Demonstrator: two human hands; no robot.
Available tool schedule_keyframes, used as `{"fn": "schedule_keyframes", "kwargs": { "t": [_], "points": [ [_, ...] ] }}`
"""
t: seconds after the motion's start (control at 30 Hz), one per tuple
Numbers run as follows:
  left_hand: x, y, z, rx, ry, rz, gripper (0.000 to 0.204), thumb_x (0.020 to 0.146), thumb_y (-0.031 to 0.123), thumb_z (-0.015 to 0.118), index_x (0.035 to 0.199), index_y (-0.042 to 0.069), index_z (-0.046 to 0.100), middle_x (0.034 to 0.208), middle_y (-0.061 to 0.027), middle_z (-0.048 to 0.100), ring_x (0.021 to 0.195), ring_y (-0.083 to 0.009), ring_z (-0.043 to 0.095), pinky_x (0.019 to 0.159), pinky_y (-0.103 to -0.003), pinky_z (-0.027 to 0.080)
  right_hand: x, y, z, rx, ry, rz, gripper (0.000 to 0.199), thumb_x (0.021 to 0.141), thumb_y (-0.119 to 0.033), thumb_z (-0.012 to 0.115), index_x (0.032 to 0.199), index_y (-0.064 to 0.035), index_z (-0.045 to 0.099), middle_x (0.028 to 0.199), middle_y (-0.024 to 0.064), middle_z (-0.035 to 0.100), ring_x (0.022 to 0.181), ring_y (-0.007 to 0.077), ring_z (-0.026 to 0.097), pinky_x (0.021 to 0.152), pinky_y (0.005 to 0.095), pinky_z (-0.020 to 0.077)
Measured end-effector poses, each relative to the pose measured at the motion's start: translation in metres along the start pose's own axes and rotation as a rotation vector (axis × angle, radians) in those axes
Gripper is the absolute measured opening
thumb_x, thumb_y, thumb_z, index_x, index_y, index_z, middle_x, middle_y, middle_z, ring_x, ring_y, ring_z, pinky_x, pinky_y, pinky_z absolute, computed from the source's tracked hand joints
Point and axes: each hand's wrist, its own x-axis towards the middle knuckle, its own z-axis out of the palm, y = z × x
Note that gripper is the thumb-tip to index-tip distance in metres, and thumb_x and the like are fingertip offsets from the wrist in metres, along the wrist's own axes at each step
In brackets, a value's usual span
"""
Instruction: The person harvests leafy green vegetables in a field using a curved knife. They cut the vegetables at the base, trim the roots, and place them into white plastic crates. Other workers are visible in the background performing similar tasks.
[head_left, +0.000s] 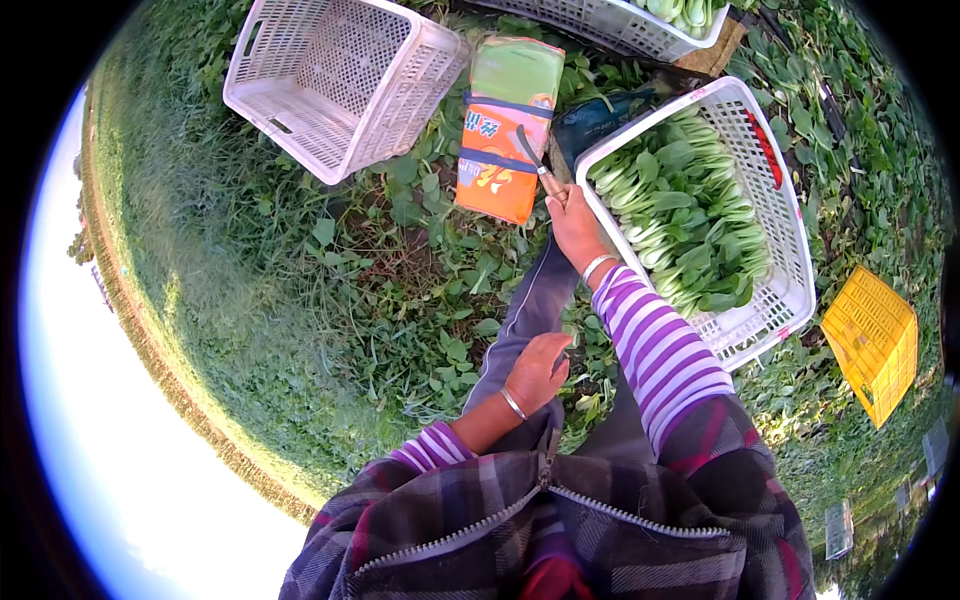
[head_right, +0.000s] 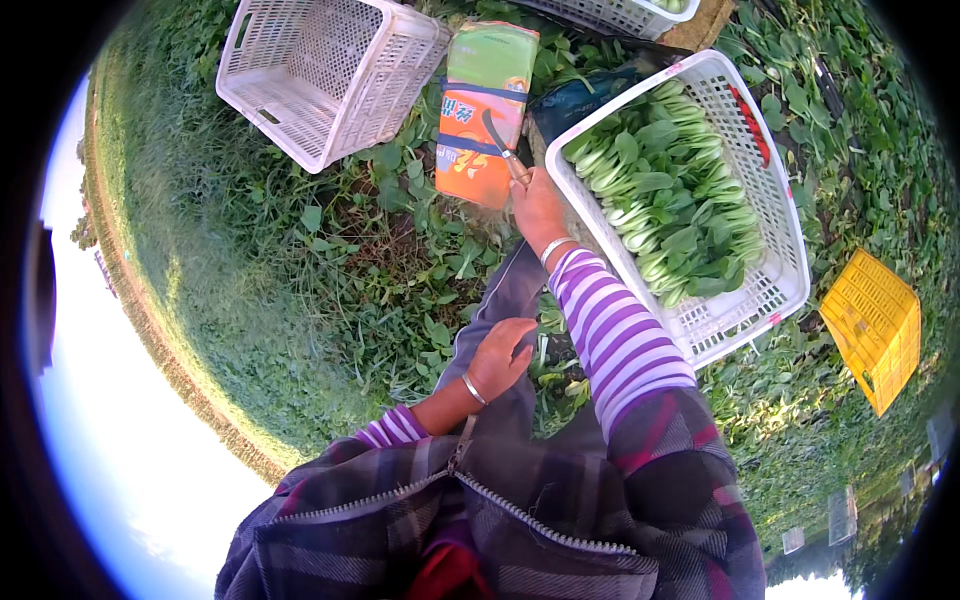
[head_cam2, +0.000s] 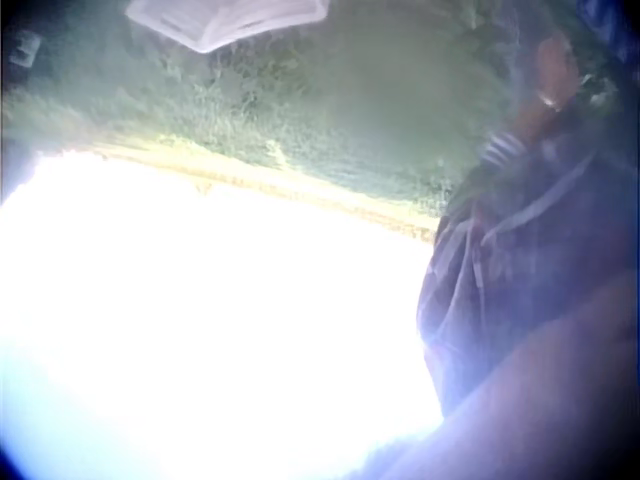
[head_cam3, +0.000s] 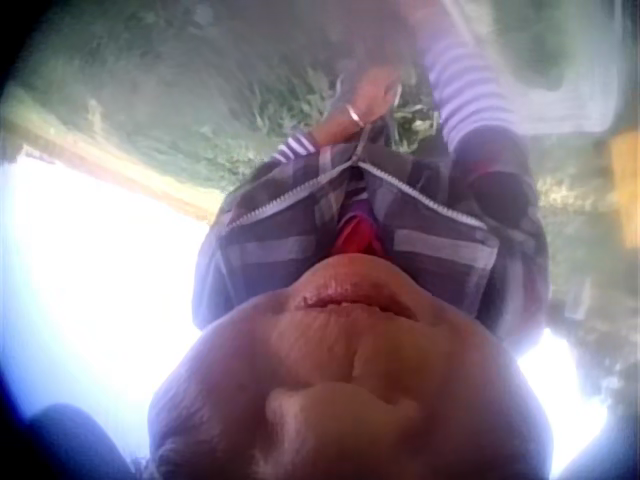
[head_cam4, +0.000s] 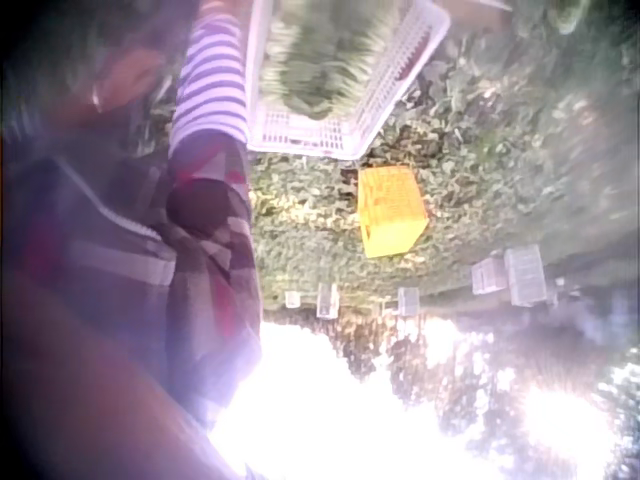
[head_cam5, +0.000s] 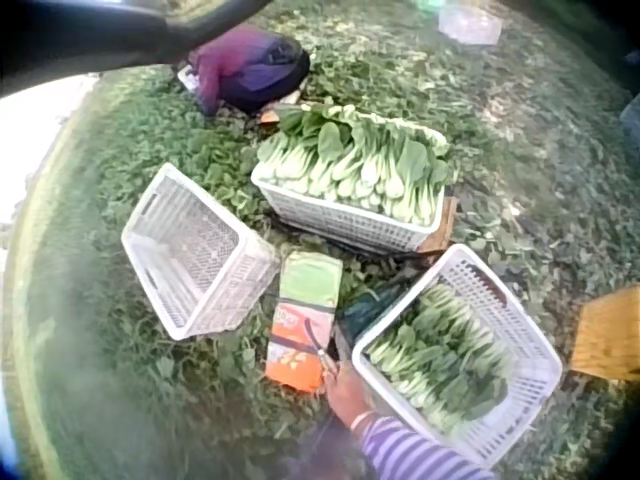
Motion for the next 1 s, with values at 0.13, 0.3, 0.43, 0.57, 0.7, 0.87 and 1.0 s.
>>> {"fn": "schedule_keyframes", "kwargs": {
  "t": [0.13,0.3,0.43,0.57,0.7,0.87,1.0],
  "points": [
    [0.003,-0.019,-0.008,-0.02,0.001,-0.017,0.034,0.075,0.003,0.058,0.109,0.0,0.054,0.107,-0.0172,0.057,0.102,-0.0343,0.053,0.089,-0.039,0.042,0.04,0.004,0.048,-0.037,0.062,-0.053,0.031,0.084,-0.022,0.055,0.105,-0.0008,0.046,0.097,0.0232,0.054,0.091,0.0404,0.054,0.078,0.0472,0.0424],
    [0.016,-0.028,-0.025,-0.024,-0.026,-0.024,0.031,0.076,0.006,0.058,0.106,0.0,0.055,0.105,-0.0157,0.058,0.099,-0.0334,0.054,0.088,-0.041,0.041,0.071,0.027,0.091,-0.04,0.103,0.047,0.032,0.081,-0.015,0.055,0.108,-0.002,0.045,0.103,0.0223,0.052,0.095,0.0399,0.052,0.08,0.0476,0.0423],
    [0.022,-0.04,-0.03,-0.029,-0.014,-0.025,0.03,0.074,0.005,0.059,0.103,0.002,0.055,0.101,-0.0138,0.058,0.097,-0.0314,0.054,0.085,-0.04,0.041,0.083,0.032,0.108,-0.016,0.151,0.149,0.035,0.082,-0.014,0.055,0.112,-0.0031,0.042,0.108,0.0226,0.048,0.098,0.0397,0.05,0.084,0.0456,0.0413],
    [0.033,-0.038,-0.042,-0.035,-0.051,-0.031,0.03,0.073,0.005,0.06,0.102,0.002,0.055,0.1,-0.0128,0.058,0.097,-0.0302,0.054,0.086,-0.04,0.039,0.093,0.038,0.118,0.031,0.182,0.2,0.036,0.083,-0.014,0.056,0.114,-0.0031,0.04,0.112,0.0231,0.045,0.099,0.0401,0.05,0.085,0.0437,0.0406],
    [0.039,-0.04,-0.046,-0.038,-0.058,-0.026,0.029,0.074,0.007,0.06,0.102,0.003,0.055,0.101,-0.0118,0.058,0.097,-0.0295,0.054,0.088,-0.04,0.038,0.103,0.035,0.123,0.029,0.234,0.178,0.037,0.082,-0.012,0.057,0.113,-0.0022,0.04,0.11,0.0237,0.046,0.099,0.0395,0.049,0.085,0.0431,0.0405],
    [0.044,-0.036,-0.049,-0.003,-0.056,-0.024,0.029,0.076,0.009,0.06,0.104,0.003,0.056,0.1,-0.012,0.059,0.094,-0.0299,0.055,0.086,-0.041,0.039,0.131,0.01,0.105,-0.008,0.258,0.124,0.041,0.075,-0.006,0.059,0.113,0.0009,0.044,0.106,0.022,0.051,0.099,0.0381,0.05,0.086,0.0417,0.0405],
    [0.043,-0.036,-0.04,0.056,-0.038,0.002,0.028,0.076,0.011,0.06,0.102,0.003,0.057,0.098,-0.012,0.06,0.093,-0.0298,0.055,0.086,-0.04,0.039,0.12,-0.012,0.074,-0.018,0.114,-0.045,0.049,0.07,-0.002,0.058,0.117,0.0012,0.044,0.11,0.0212,0.051,0.101,0.037,0.049,0.089,0.0416,0.0394]
  ]
}}
